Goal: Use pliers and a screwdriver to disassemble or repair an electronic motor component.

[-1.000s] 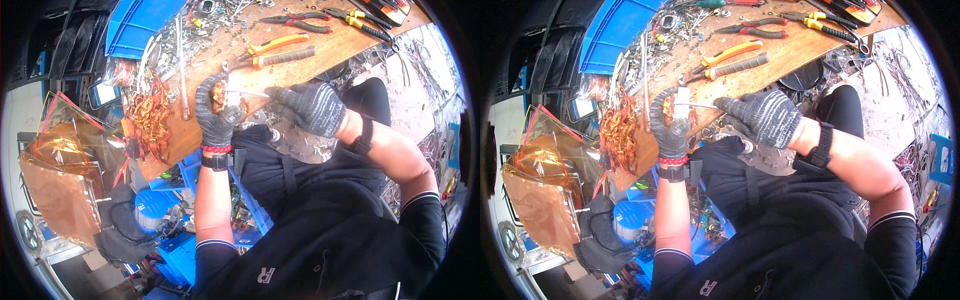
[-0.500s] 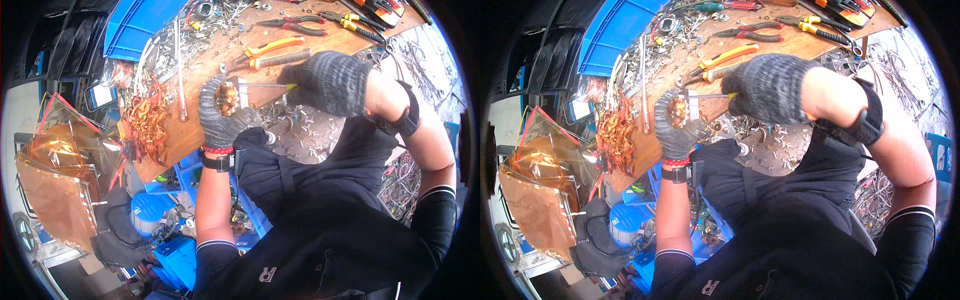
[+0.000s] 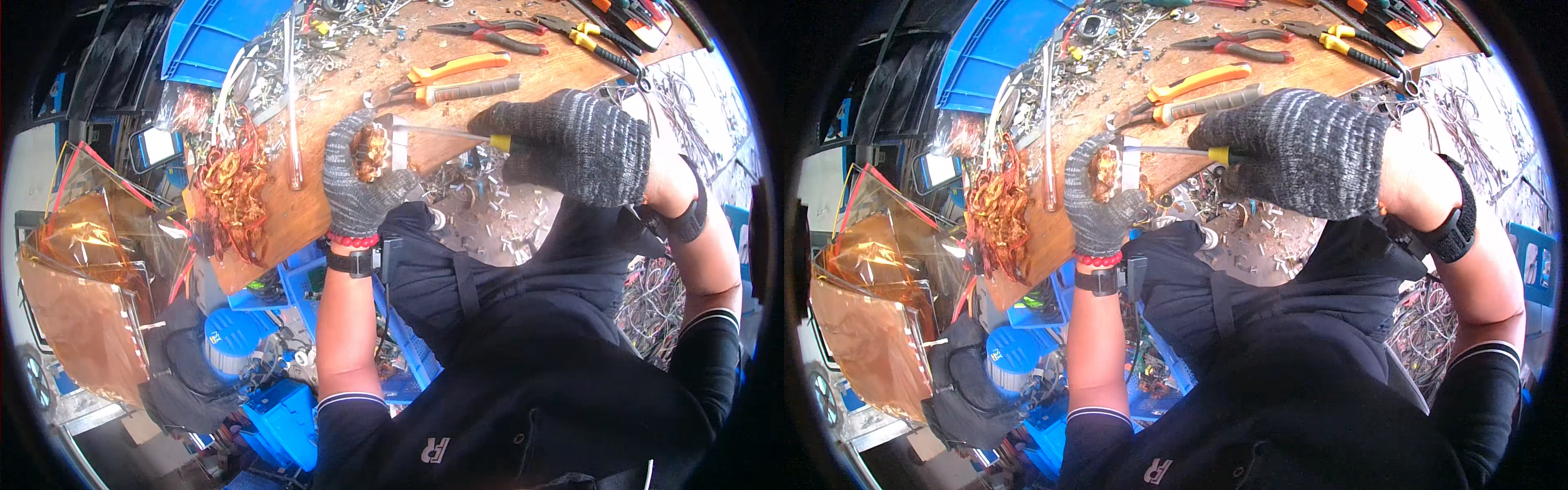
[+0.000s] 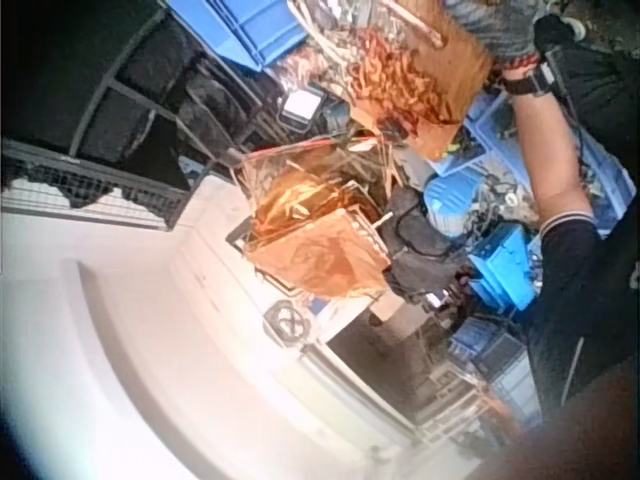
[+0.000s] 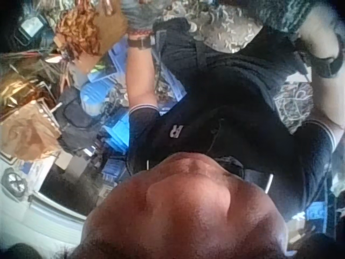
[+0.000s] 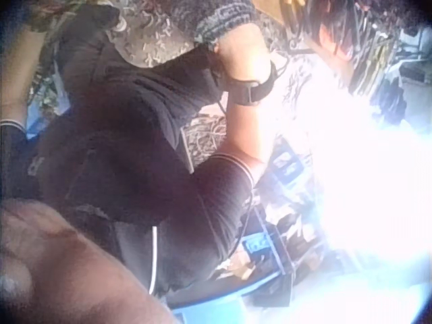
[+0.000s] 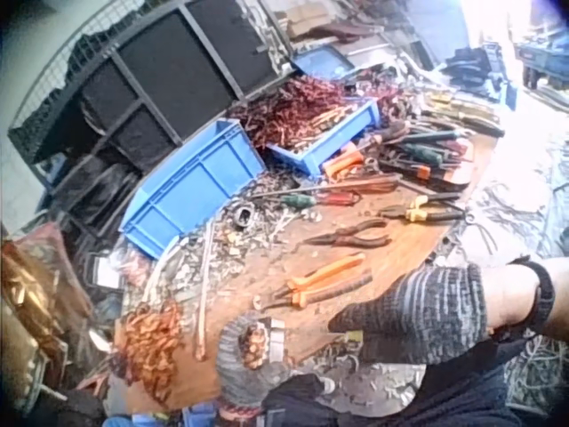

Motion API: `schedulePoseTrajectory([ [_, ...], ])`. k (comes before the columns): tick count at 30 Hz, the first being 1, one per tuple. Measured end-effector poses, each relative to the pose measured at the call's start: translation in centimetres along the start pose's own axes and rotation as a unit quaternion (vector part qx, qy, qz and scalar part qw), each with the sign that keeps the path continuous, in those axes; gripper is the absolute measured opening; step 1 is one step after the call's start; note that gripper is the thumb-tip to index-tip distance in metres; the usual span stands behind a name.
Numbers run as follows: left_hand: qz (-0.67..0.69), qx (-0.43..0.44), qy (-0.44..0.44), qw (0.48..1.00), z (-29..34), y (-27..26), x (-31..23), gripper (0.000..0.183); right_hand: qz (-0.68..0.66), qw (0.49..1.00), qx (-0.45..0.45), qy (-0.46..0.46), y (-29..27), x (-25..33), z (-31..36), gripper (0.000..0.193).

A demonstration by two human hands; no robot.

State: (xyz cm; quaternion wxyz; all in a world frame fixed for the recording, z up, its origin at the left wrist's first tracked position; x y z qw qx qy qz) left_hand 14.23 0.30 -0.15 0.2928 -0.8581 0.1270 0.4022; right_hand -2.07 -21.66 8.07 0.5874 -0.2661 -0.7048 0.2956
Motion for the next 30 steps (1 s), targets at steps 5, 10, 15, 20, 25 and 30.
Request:
schedulePoseTrajectory([
  [5, -0.022, -0.011, -0.003, 1.0, -0.3, 0.1, -0.4, 0.089, 0.018, 0.998, 0.06, -0.005, 0.0, 0.5, -1.2, 0.042],
  [10, 0.056, -0.004, -0.059, 0.997, 0.4, 0.2, 0.6, 0.088, 0.056, 0.99, 0.126, 0.009, -0.5, 1.0, -2.8, 0.04],
  [15, -0.025, 0.024, 0.024, 0.999, 0.5, 0.8, -0.1, 0.087, 0.056, 0.96, 0.142, -0.234, -2.0, 1.6, -4.1, 0.035],
  [20, -0.05, 0.011, 0.031, 0.998, 0.3, 1.0, -0.7, 0.083, 0.041, 0.955, 0.128, -0.264, -2.4, 1.3, -3.4, 0.036],
  [25, -0.078, -0.017, 0.001, 0.997, 0.3, 0.5, -0.7, 0.081, 0.013, 0.996, 0.083, 0.032, 2.2, 0.9, -2.1, 0.031],
  [30, -0.048, -0.013, -0.01, 0.999, 0.1, 0.5, -0.7, 0.08, 0.052, 0.998, 0.001, 0.048, 5.5, -0.6, 0.1, 0.039],
])
Point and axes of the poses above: each hand's wrist, its own z-axis away from the middle knuckle, its own y-axis out of the palm, x = y × z, the point moved 7 cm from there along -z, towards the middle knuckle, and after that the axes turned 1 degree about -y, right-handed, at the moved point
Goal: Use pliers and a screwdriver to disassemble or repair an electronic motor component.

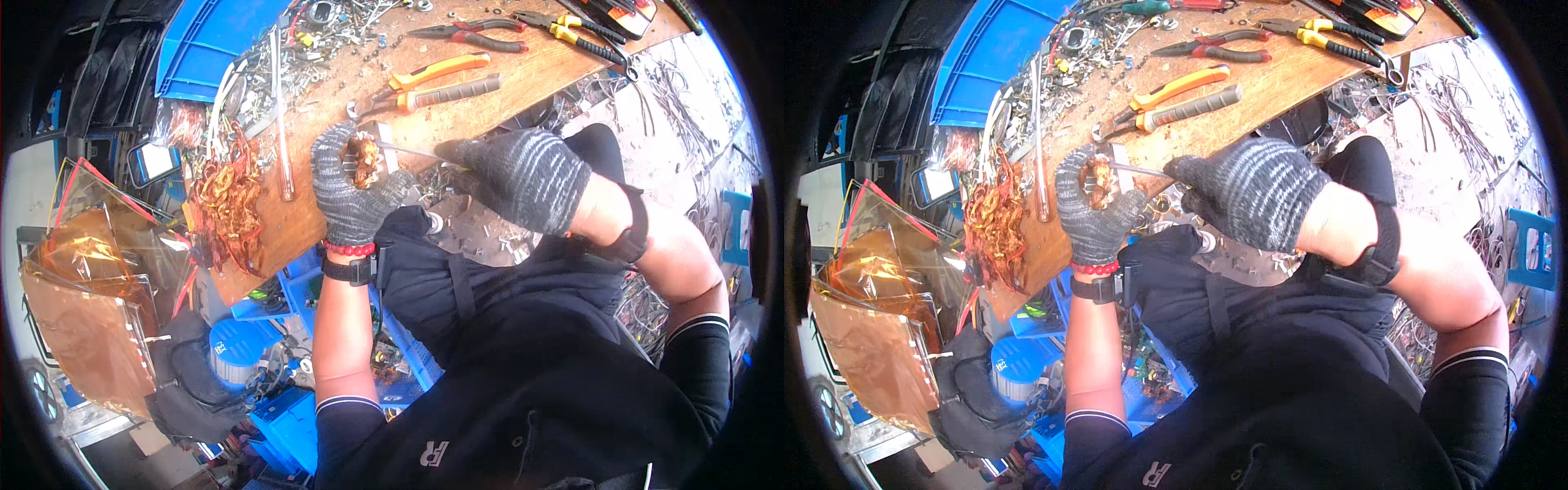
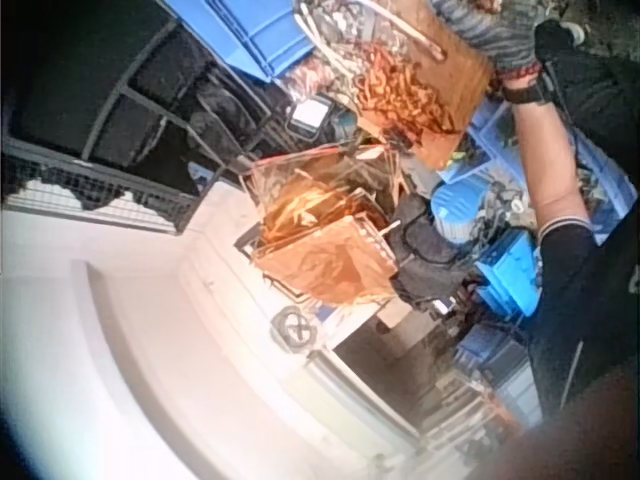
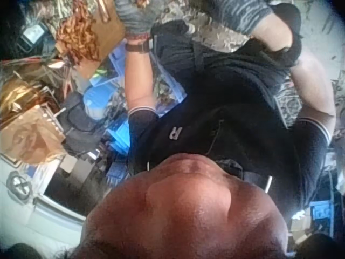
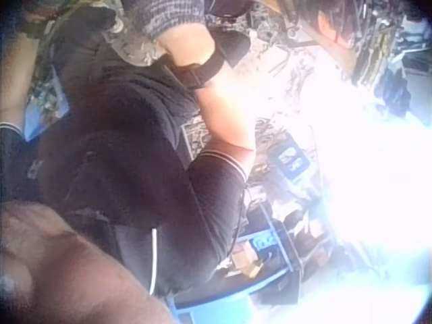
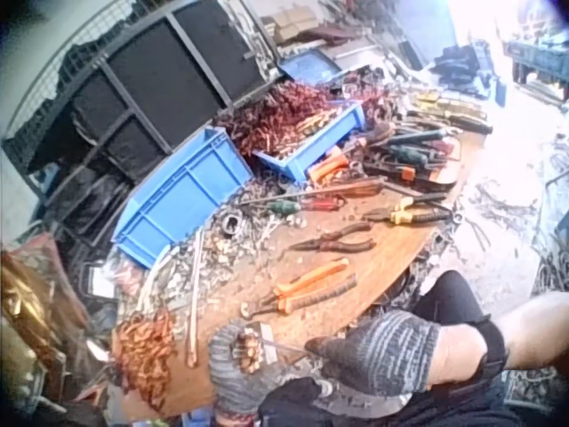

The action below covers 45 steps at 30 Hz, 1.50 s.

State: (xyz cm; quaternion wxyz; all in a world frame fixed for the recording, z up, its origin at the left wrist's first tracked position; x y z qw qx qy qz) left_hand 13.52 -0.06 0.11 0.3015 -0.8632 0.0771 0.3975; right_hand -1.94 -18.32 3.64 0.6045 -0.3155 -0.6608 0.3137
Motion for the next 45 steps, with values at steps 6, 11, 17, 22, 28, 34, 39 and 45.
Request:
schedulePoseTrajectory([
  [6, -0.009, 0.008, -0.038, 0.999, -0.1, -0.4, -0.4, 0.077, 0.001, 0.993, -0.096, -0.063, 2.7, -1.4, 0.3, 0.047],
  [11, 0.037, 0.005, -0.061, 0.997, -0.7, -0.5, -0.3, 0.074, 0.015, 0.985, -0.147, -0.093, 4.5, -2.3, 0.0, 0.051],
  [17, 0.016, -0.023, -0.031, 0.999, -0.7, -0.6, -0.8, 0.045, 0.024, 0.977, -0.182, -0.113, 4.8, -1.5, -0.6, 0.048],
  [22, 0.028, -0.01, -0.041, 0.999, -0.4, -0.4, -0.2, 0.082, -0.029, 1.0, 0.011, 0.003, 1.0, -1.7, -0.5, 0.039],
  [28, 0.006, 0.017, 0.016, 1.0, 0.0, 0.1, -0.4, 0.081, -0.062, 0.989, 0.134, -0.029, -3.7, -0.4, -2.9, 0.038],
  [34, 0.0, 0.01, 0.002, 1.0, -0.2, -0.4, -0.4, 0.073, -0.016, 0.997, 0.069, -0.002, -2.4, 0.7, -2.0, 0.033],
  [39, 0.022, -0.002, -0.024, 0.999, -0.2, -0.6, -0.3, 0.071, 0.069, 0.998, -0.002, 0.0, 0.6, 0.4, -1.0, 0.039],
  [45, 0.056, -0.012, -0.05, 0.997, -0.4, -0.7, 0.3, 0.079, 0.042, 0.993, -0.085, -0.069, 3.3, -2.0, -1.1, 0.045],
])
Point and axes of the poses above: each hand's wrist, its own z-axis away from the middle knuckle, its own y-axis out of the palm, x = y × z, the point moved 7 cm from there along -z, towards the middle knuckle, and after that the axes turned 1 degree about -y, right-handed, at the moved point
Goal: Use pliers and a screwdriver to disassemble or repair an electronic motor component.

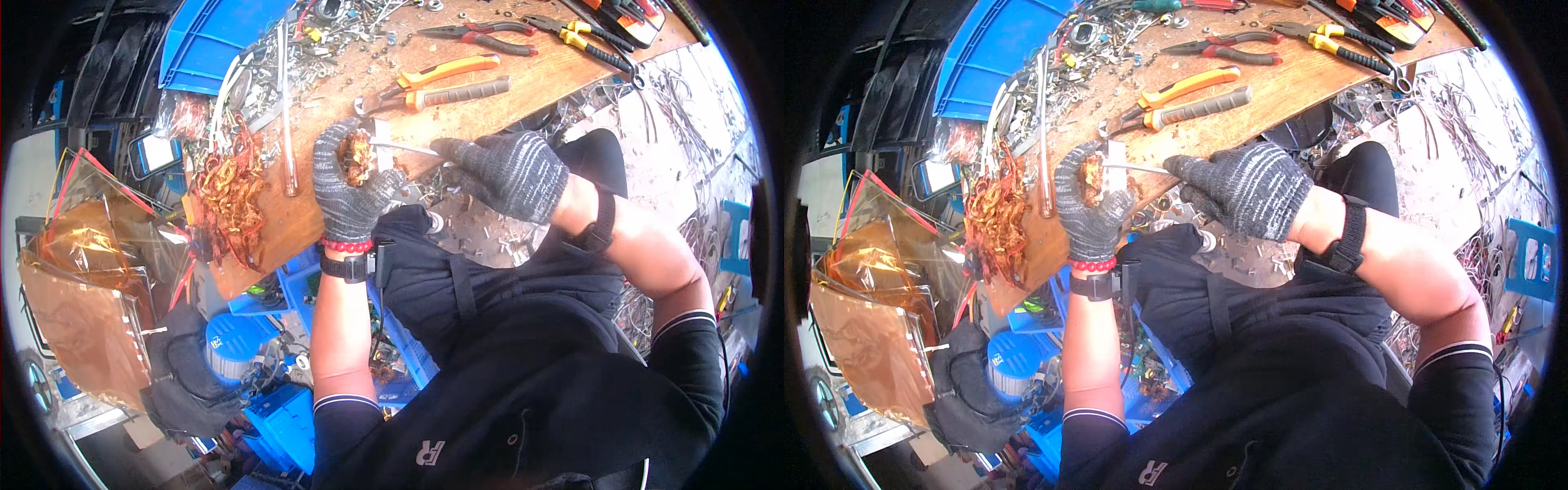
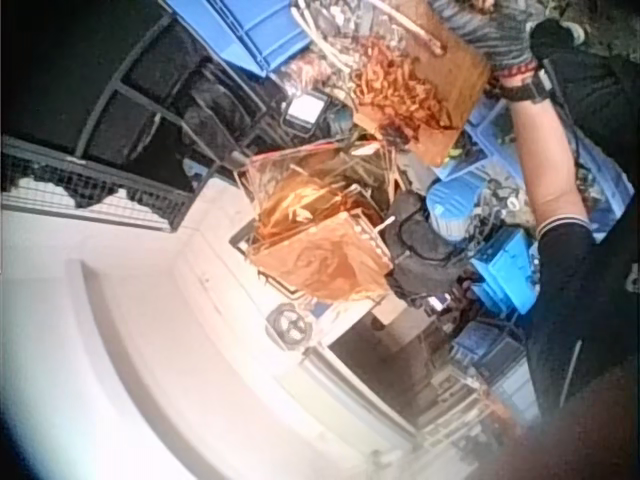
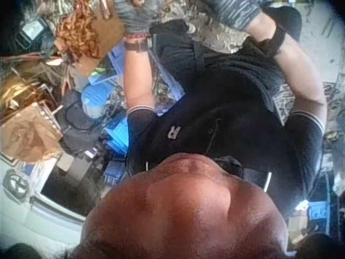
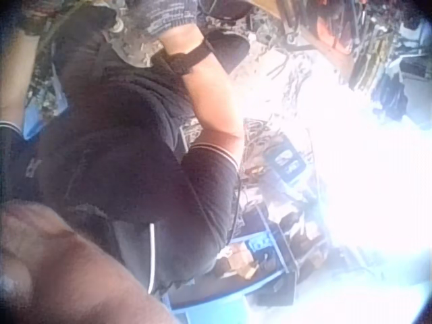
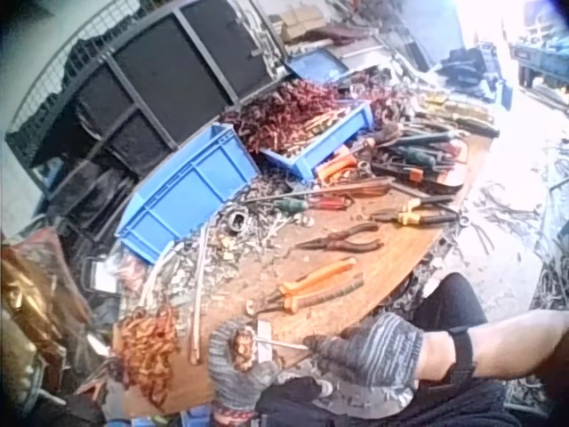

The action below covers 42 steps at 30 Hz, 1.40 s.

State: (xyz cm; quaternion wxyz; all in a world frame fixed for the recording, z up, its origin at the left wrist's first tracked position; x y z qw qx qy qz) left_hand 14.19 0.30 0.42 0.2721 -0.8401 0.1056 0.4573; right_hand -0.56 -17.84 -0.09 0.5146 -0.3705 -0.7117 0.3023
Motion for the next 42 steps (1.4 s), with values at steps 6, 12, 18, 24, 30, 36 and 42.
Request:
schedulePoseTrajectory([
  [6, 0.016, 0.001, -0.001, 1.0, 0.0, -0.1, 0.3, 0.076, -0.029, 0.999, -0.031, -0.022, 0.6, 0.0, -0.4, 0.044],
  [12, -0.034, -0.041, 0.029, 0.998, -0.3, -0.8, 0.3, 0.068, -0.023, 0.998, 0.053, -0.001, -3.2, 0.2, 0.0, 0.04],
  [18, 0.141, -0.066, -0.107, 0.982, 0.3, -1.6, 2.2, 0.068, 0.115, 0.983, -0.021, 0.14, -10.3, -5.8, -1.4, 0.042],
  [24, 0.169, -0.068, -0.092, 0.979, 0.1, -1.9, 1.9, 0.061, 0.4, 0.91, 0.03, 0.106, -12.2, -13.1, -8.1, 0.041],
  [30, 0.193, -0.071, -0.092, 0.974, -0.1, -2.0, 2.4, 0.058, 0.442, 0.889, -0.109, 0.051, -11.2, -9.7, -9.6, 0.058],
  [36, 0.268, -0.073, -0.108, 0.955, 0.2, -2.0, 2.7, 0.059, 0.155, 0.972, -0.141, -0.104, -4.7, -2.1, -6.9, 0.06],
  [42, 0.255, -0.068, -0.089, 0.96, 0.2, -2.2, 2.9, 0.056, 0.24, 0.956, -0.135, -0.098, -1.7, -1.5, -7.4, 0.048],
])
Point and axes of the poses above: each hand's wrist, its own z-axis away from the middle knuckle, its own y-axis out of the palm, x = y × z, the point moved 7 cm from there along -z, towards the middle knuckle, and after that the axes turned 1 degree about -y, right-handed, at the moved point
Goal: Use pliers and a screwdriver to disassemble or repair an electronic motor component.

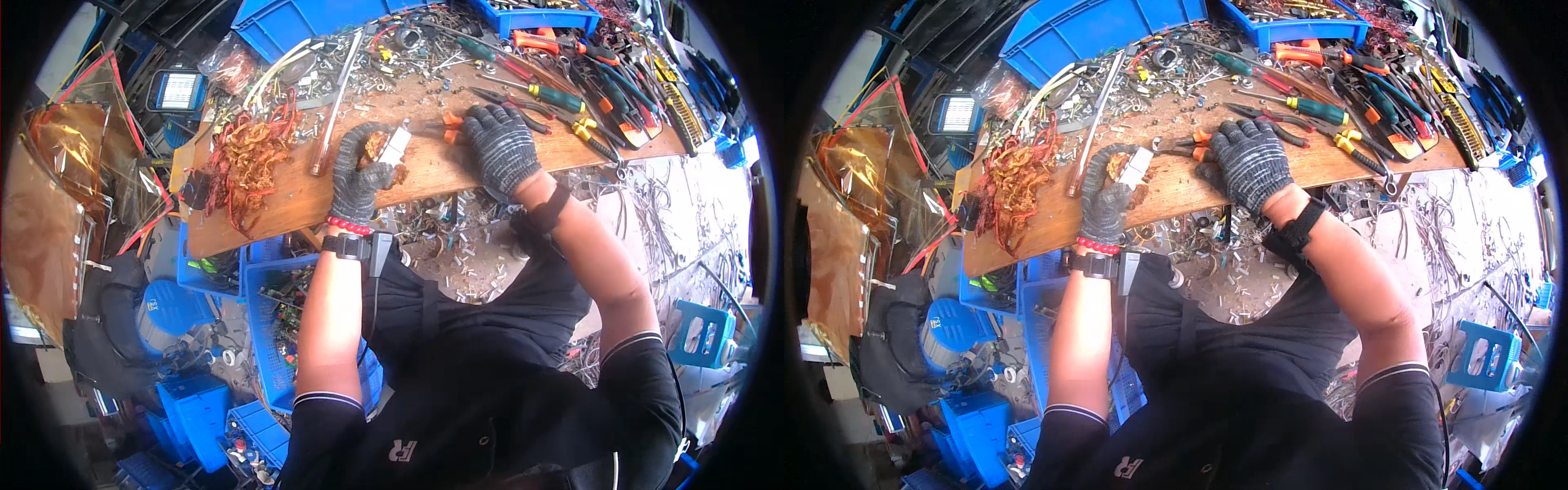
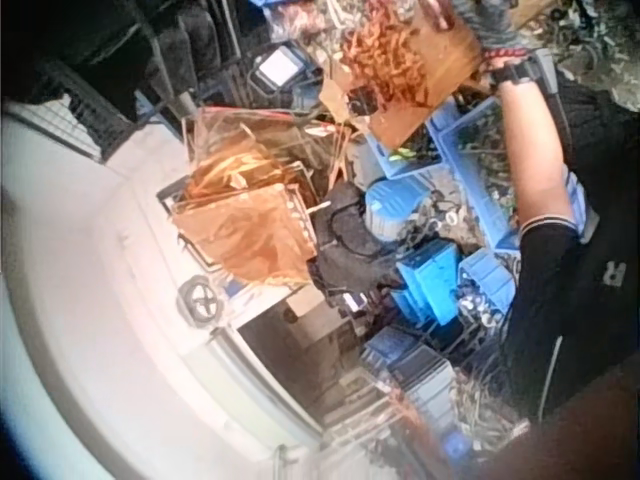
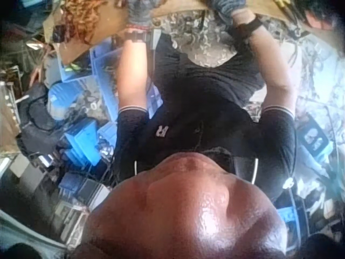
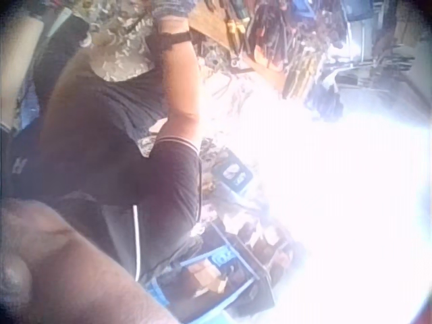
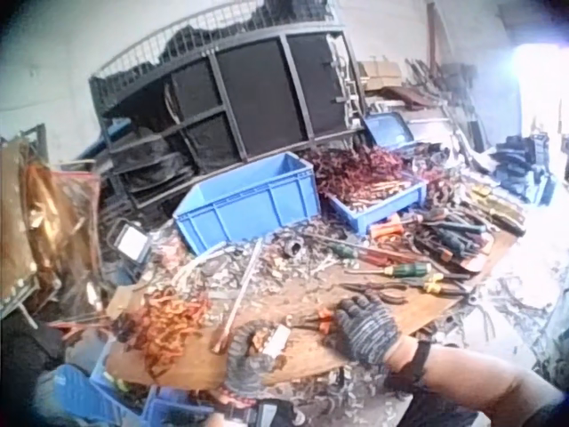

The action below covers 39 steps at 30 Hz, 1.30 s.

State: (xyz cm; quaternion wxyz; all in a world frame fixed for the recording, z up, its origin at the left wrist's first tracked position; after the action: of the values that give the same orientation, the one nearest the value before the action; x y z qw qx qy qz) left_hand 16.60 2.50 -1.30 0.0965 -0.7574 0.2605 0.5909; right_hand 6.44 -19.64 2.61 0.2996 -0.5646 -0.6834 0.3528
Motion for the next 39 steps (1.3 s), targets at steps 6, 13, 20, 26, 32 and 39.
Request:
schedulePoseTrajectory([
  [6, 0.135, -0.024, -0.015, 0.99, -0.9, -1.7, 1.9, 0.057, 0.031, 0.999, 0.015, -0.006, 0.6, -0.6, -0.2, 0.037],
  [13, 0.379, -0.02, -0.125, 0.917, -1.2, -2.0, 2.3, 0.067, 0.012, 0.999, 0.033, 0.011, 0.8, -1.3, -0.4, 0.034],
  [20, 0.534, -0.046, -0.121, 0.835, 6.6, -0.2, 0.3, 0.09, 0.0, 0.999, -0.046, 0.018, -3.0, -1.6, 2.5, 0.047],
  [26, 0.498, 0.005, -0.126, 0.858, 13.3, 0.7, -0.2, 0.098, 0.064, 0.987, 0.064, 0.133, -3.5, -9.8, 2.5, 0.05],
  [32, 0.472, 0.02, -0.105, 0.875, 17.8, 0.9, 2.5, 0.077, 0.06, 0.982, 0.153, 0.09, -2.0, -11.4, 1.3, 0.046],
  [39, 0.534, 0.139, -0.098, 0.828, 20.6, 1.4, 5.9, 0.098, 0.053, 0.97, 0.237, -0.004, -1.1, -13.3, 0.3, 0.041],
])
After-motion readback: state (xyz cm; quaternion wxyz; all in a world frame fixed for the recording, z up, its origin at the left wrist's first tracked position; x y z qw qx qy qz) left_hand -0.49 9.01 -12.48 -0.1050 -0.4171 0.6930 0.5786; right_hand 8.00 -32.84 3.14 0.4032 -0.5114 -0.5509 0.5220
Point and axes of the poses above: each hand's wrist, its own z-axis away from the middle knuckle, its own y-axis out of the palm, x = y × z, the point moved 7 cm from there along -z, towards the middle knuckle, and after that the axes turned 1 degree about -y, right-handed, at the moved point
